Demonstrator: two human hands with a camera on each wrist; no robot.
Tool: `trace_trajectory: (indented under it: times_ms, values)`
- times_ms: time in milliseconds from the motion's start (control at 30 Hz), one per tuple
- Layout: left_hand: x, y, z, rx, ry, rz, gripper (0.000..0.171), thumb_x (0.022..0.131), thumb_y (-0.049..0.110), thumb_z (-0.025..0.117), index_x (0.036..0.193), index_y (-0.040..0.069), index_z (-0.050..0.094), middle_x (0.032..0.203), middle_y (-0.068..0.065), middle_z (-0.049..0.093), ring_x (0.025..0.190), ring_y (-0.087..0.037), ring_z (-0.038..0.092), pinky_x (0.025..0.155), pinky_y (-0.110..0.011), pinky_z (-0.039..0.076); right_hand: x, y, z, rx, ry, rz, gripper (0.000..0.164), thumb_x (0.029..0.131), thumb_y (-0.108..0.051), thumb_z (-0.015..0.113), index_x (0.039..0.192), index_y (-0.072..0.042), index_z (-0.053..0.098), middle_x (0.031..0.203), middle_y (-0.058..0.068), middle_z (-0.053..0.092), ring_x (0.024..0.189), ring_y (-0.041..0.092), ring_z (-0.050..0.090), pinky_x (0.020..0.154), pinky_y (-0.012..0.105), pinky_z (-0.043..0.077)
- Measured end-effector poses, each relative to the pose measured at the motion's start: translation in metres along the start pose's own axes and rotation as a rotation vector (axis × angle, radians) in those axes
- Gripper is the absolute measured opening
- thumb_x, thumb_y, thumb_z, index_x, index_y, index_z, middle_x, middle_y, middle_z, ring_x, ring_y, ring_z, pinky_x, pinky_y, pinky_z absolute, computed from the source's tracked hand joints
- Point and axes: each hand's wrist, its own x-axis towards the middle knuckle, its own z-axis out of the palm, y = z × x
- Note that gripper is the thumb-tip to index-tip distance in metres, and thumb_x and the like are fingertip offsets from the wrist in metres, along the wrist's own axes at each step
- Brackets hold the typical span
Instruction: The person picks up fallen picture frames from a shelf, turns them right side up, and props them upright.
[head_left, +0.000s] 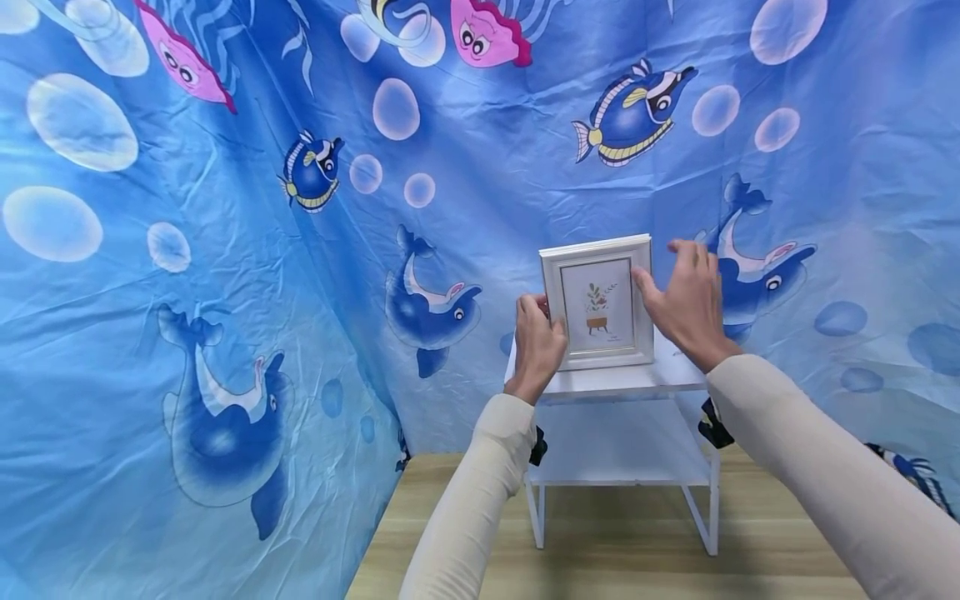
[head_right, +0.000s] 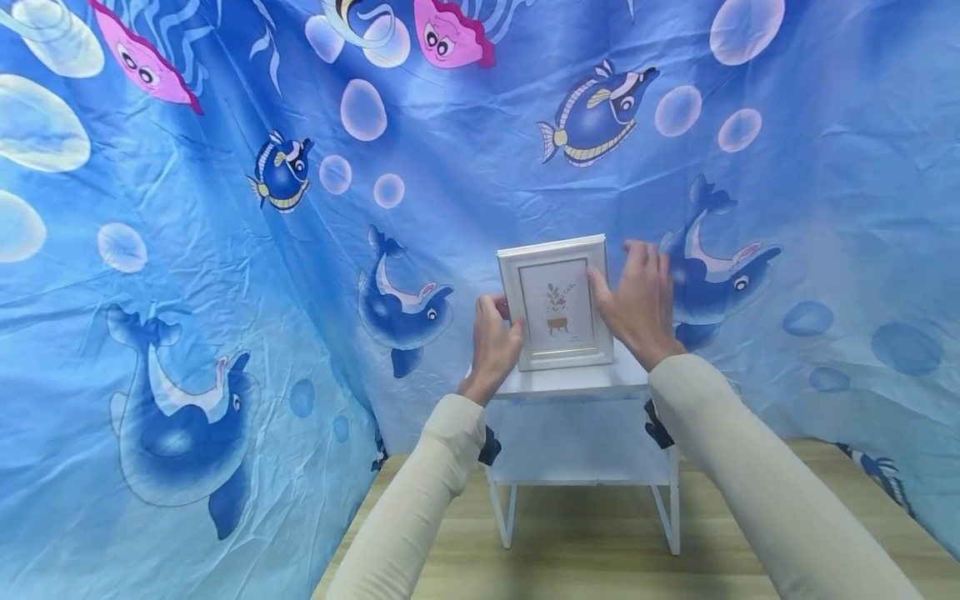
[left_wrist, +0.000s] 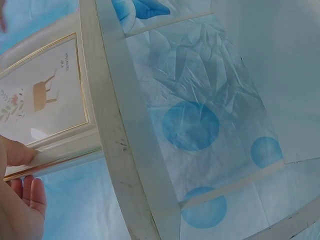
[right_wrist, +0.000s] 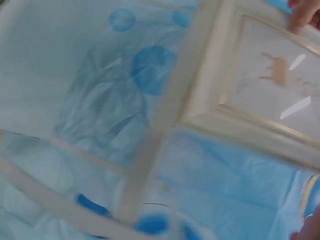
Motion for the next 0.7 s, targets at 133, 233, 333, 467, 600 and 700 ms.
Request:
trace_trajectory:
  times_ms: [133,233,333,467,600,700]
  values:
    - [0.001,-0.001,0.002,0.008,-0.01,-0.002,0.032,0.092,0.001,0.063,0.12,0.002,0.048,0.114,-0.013,0.053,0.1,-0.024,0.061,0.081,-0.03,0.054,0.017,-0.021,0.003,-0.15,0.057,-0.21,0.054,0.096,-0.028,0.063,0.135,0.007,0.049,0.137,0.029,0.046,0.129,0.044,0.04,0.108,0.057,0.032]
    - [0.003,-0.003,0.003,0.024,-0.005,-0.001,0.034,0.09,0.001,0.065,0.119,0.003,0.048,0.113,-0.013,0.054,0.097,-0.023,0.061,0.078,-0.029,0.053,0.026,-0.042,0.01,-0.232,-0.019,-0.347,0.048,0.096,-0.026,0.062,0.133,0.004,0.054,0.137,0.026,0.05,0.13,0.043,0.042,0.108,0.056,0.035]
    - [0.004,-0.006,0.003,0.045,0.005,0.008,0.034,0.089,0.0,0.065,0.118,0.003,0.048,0.11,-0.012,0.053,0.091,-0.02,0.059,0.074,-0.028,0.051,0.033,-0.059,0.019,-0.278,-0.132,-0.443,0.043,0.097,-0.025,0.06,0.132,0.0,0.058,0.134,0.024,0.053,0.129,0.042,0.046,0.108,0.056,0.039]
    - [0.005,-0.008,0.003,0.054,0.015,0.029,0.032,0.09,0.0,0.066,0.116,0.003,0.048,0.107,-0.012,0.053,0.09,-0.019,0.057,0.073,-0.028,0.049,0.039,-0.072,0.03,-0.336,-0.248,-0.51,0.042,0.098,-0.027,0.057,0.134,-0.003,0.058,0.134,0.024,0.054,0.127,0.042,0.048,0.106,0.054,0.041]
    - [0.006,-0.006,0.005,0.045,0.001,0.044,0.03,0.091,0.0,0.065,0.116,0.002,0.048,0.108,-0.012,0.052,0.091,-0.02,0.057,0.075,-0.029,0.05,0.042,-0.076,0.034,-0.394,-0.304,-0.518,0.042,0.099,-0.029,0.056,0.132,-0.004,0.058,0.129,0.024,0.056,0.121,0.042,0.052,0.103,0.054,0.043]
    - [0.008,-0.005,0.007,0.05,-0.012,0.042,0.03,0.091,0.0,0.064,0.117,0.003,0.048,0.109,-0.012,0.052,0.091,-0.019,0.057,0.075,-0.029,0.05,0.045,-0.078,0.035,-0.424,-0.322,-0.505,0.041,0.1,-0.028,0.055,0.131,-0.001,0.059,0.124,0.025,0.058,0.115,0.042,0.054,0.101,0.053,0.044]
